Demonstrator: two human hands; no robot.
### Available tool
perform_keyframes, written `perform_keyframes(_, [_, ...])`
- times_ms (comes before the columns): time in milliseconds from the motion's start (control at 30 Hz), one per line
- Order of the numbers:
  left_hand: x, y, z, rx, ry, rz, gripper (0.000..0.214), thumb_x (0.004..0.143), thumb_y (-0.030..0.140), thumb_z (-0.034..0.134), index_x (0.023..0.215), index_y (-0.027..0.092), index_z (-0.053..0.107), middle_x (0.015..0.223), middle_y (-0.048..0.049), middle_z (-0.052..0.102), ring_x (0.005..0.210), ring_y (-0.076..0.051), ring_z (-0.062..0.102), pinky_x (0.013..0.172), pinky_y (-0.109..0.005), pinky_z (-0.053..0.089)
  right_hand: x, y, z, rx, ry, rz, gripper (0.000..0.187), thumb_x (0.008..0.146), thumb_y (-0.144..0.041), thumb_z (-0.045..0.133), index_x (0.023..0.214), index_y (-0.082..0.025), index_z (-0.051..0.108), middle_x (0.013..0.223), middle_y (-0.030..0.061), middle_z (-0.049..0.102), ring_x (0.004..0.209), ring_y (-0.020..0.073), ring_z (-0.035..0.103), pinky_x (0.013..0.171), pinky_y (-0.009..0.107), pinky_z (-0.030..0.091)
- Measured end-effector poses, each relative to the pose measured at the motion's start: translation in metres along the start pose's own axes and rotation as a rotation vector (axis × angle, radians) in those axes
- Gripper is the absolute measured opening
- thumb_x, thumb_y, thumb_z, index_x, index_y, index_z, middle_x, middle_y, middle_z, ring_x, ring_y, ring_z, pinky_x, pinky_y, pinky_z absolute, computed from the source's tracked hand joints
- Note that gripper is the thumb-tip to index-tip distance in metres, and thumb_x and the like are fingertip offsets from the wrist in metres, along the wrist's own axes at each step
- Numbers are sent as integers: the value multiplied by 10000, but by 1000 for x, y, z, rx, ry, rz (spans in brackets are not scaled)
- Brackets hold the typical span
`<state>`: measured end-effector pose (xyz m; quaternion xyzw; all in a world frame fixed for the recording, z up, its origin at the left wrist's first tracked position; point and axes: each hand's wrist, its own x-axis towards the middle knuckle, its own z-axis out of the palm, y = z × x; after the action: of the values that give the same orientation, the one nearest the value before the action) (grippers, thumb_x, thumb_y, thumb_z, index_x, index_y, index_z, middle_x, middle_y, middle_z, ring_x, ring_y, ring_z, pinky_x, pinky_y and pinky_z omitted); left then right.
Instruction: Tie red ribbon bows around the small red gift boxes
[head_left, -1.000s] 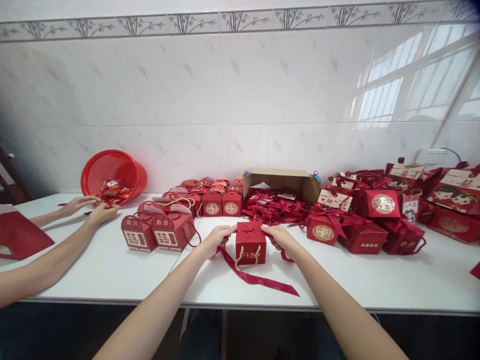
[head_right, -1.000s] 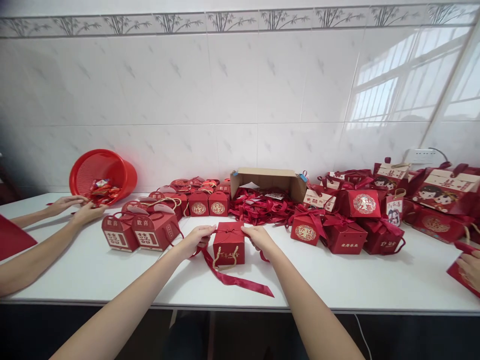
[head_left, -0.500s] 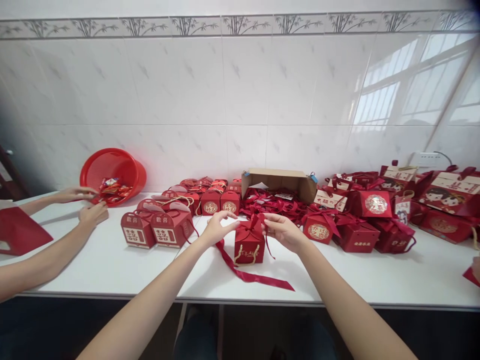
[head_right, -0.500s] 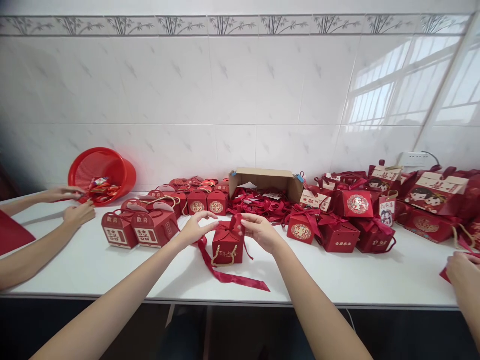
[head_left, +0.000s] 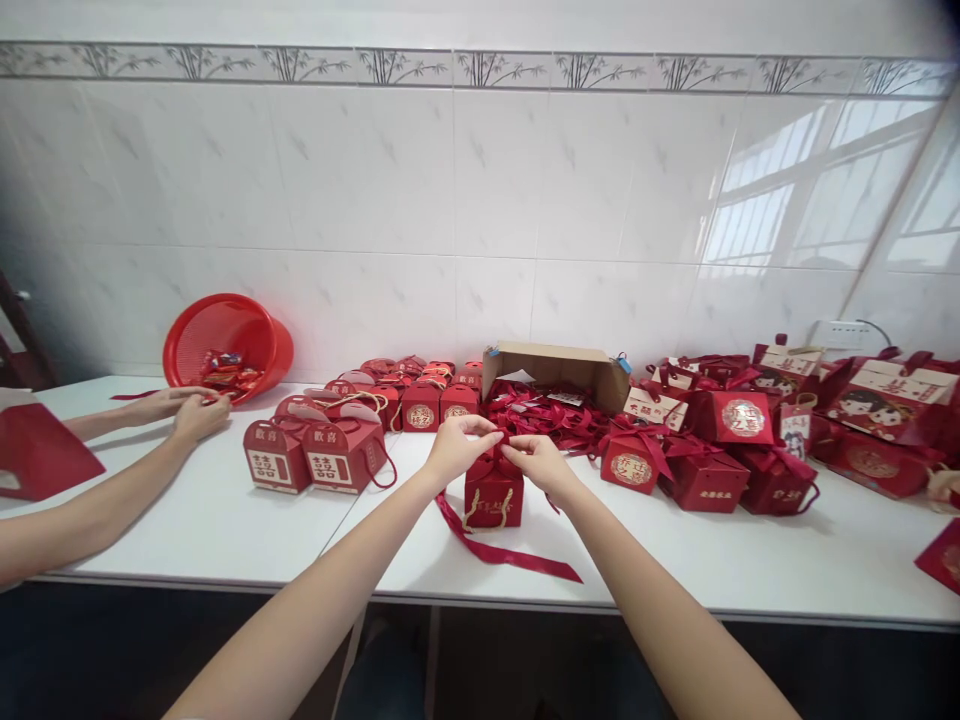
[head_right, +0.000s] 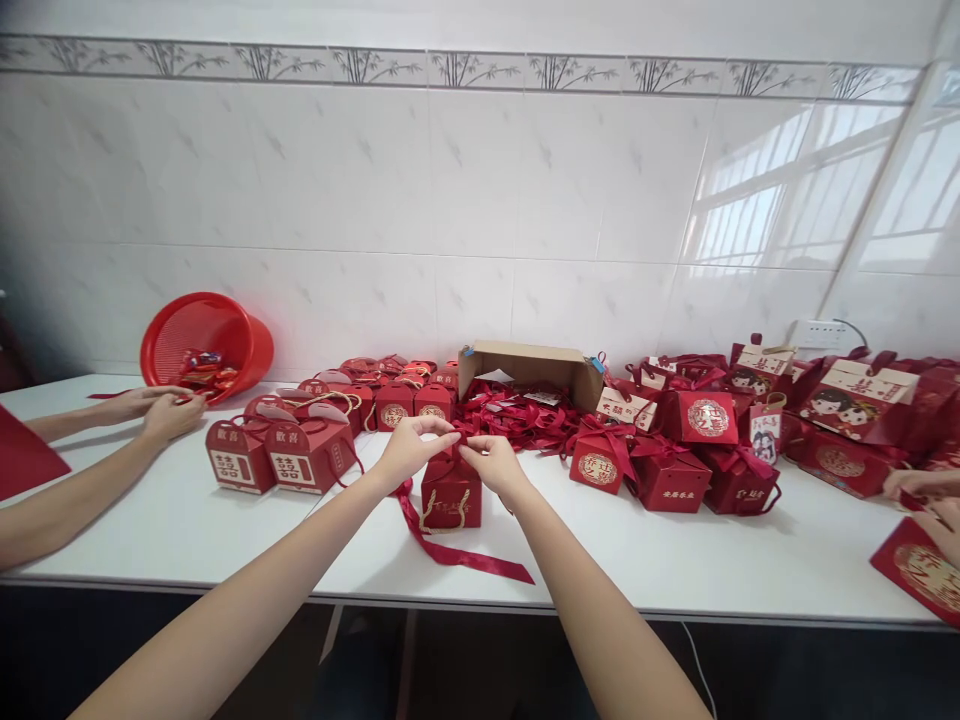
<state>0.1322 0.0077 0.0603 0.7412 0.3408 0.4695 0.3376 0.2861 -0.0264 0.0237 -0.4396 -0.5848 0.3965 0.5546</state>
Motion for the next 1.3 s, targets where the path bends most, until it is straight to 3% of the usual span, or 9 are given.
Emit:
perform_keyframes(233, [-1,-5,0,-112,-6,-51,196,618,290,729,737,147,665,767,-67,699,738,-191,642,683,-307,517,4,5,4,-115,92,-39,233,645,-363,678,706,-142,720,705,47,687,695,197,592,674,312,439])
perform_keyframes(433, [2,-15,-3,-164,14,-76,327,637,275,712,918,156,593,843,-53,674,852,-185,629,751,-301,493,10,18,4,-123,155,-85,210,657,-338,661,764,-159,684,831,67,697,825,232,611,772,351,458])
perform_keyframes(600, [-5,-47,-9,-75,101,-220,298,626,374,701,717,178,496,703,11,575,713,-139,554,678,-265,440,8,19,8,-73,94,-97,146,731,-306,563,786,-179,611,830,57,703,808,202,644,755,316,489])
perform_keyframes(767, [-14,-62,-10,-32,-31,-388,393,631,532,654,576,179,490,494,43,466,445,-104,419,447,-238,322,3,13,13,-131,133,-52,96,732,-237,520,759,-183,595,754,53,708,753,199,662,720,304,495])
perform_keyframes(933, [-12,-34,-21,-56,-96,-384,424,544,478,752,502,169,465,431,82,366,399,-54,299,420,-206,215,4,10,15,-268,246,24,95,688,-188,505,681,-175,598,635,58,693,653,203,661,630,284,472])
perform_keyframes(1133, [0,12,-19,-198,-176,-390,367,594,473,718,581,142,559,536,20,518,476,-90,474,503,-231,363,-1,5,16,-445,301,-31,128,691,-216,538,713,-180,658,731,67,708,702,216,645,646,289,441])
perform_keyframes(1300, [12,17,0,-222,-144,-349,285,591,386,717,707,130,663,661,-30,637,610,-129,567,607,-255,414,-11,1,18,-514,238,-128,130,733,-272,560,732,-223,681,731,20,704,676,186,623,623,263,410])
